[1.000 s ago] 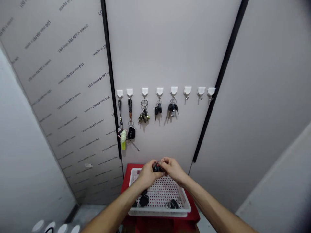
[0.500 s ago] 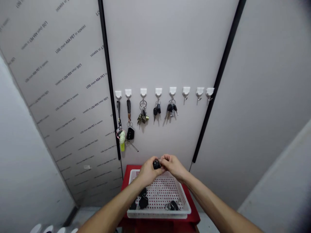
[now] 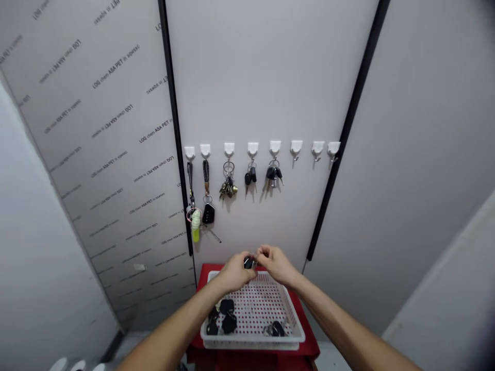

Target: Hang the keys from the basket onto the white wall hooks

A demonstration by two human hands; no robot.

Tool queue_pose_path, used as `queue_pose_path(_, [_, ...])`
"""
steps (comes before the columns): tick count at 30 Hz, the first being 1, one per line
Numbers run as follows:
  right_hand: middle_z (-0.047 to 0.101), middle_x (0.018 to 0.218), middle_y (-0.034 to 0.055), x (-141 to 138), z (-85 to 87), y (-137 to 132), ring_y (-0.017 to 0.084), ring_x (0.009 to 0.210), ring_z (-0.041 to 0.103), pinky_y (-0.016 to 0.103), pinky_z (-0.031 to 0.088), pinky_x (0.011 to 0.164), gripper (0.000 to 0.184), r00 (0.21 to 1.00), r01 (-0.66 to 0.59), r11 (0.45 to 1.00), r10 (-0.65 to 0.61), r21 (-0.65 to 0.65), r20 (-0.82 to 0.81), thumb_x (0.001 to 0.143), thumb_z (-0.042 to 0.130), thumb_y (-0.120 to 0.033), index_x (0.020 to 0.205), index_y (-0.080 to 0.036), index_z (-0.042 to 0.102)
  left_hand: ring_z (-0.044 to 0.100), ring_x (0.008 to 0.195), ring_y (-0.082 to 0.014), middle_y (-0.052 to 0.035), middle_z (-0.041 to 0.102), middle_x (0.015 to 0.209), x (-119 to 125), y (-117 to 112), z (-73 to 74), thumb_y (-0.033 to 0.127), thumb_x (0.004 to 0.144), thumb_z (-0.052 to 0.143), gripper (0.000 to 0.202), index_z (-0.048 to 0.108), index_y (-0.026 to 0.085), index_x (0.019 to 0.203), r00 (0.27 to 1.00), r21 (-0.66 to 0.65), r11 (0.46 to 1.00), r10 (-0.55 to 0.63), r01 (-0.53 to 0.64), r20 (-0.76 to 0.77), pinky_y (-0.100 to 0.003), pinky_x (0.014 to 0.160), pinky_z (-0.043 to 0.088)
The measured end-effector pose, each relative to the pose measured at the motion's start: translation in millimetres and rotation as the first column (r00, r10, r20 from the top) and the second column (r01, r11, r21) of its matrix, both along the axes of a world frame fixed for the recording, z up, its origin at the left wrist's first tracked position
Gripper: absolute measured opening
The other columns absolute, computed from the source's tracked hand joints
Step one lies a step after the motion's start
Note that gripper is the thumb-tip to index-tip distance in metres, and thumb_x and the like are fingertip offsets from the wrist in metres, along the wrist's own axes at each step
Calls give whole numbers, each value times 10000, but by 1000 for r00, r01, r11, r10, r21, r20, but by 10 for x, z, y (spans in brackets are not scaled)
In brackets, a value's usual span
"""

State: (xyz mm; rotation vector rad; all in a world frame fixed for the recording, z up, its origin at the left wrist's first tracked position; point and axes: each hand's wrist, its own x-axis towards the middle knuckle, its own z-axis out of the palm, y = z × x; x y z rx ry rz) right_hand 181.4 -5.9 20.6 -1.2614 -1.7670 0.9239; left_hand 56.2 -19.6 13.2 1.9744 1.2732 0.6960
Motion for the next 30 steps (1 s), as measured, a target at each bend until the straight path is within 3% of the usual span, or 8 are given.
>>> queue_pose_path(4, [334,442,-74,32,38,20,38,413,291,168,230,412,40,989,3,1000,-5,-16,-148,547,409,-152,554,-153,370,471,725,-151,-40,532,810,-25,-36,37,135,555,423,404,436,168,958,984,142,990,42,-17,-173,-247,624,356])
queue_pose_path(7, [367,451,-72,50,101,9,38,406,318,168,252,412,75,981,-25,999,19,-32,-191,555,449,-185,601,-146,405,461,814,-163,-56,515,907,-19,-47,95,125,579,393,478,356,181,1052,981,165,986,61,-30,-184,-262,692,349])
queue_pose_path(14, [414,449,-36,38,100,-32,52,402,369,190,298,430,249,973,-99,993,85,-58,-213,666,355,-335,538,-133,424,477,800,-172,-87,523,894,46,-27,294,144,601,388,578,214,150,1151,983,161,985,82,-56,-162,-273,685,364])
queue_pose_path(16, [417,454,-33,34,106,-42,59,417,381,195,309,444,270,972,-88,996,80,-26,-221,677,337,-355,567,-131,440,473,818,-182,-101,516,917,53,-26,300,145,603,386,590,195,138,1161,981,163,984,100,-72,-167,-281,691,362])
queue_pose_path(19, [403,465,-39,37,162,-61,58,433,368,192,304,449,205,992,-60,997,66,56,-108,650,398,-312,584,-130,467,473,823,-196,-113,511,933,54,-20,266,152,598,397,597,199,134,1161,979,178,979,128,-100,-156,-296,689,361])
queue_pose_path(24, [432,513,-25,94,395,-80,68,486,388,198,308,480,151,997,6,970,-24,243,72,617,448,-260,551,-135,500,481,751,-156,-63,533,858,74,38,283,129,571,441,464,387,152,1031,993,224,968,114,-109,-8,-260,659,367])
queue_pose_path(28, [454,473,-24,215,660,-25,71,456,415,208,345,484,185,995,78,975,-64,206,-75,624,438,-304,589,-133,501,473,629,-108,-16,532,713,123,102,454,201,579,492,328,457,138,899,981,209,976,27,-68,192,-217,573,381])
queue_pose_path(30, [469,500,-20,291,791,42,69,463,430,210,367,490,186,974,148,969,-108,200,-200,606,460,-314,595,-133,496,470,615,-94,-20,526,714,148,122,579,213,599,480,333,437,129,919,959,223,968,48,-113,278,-213,572,388])
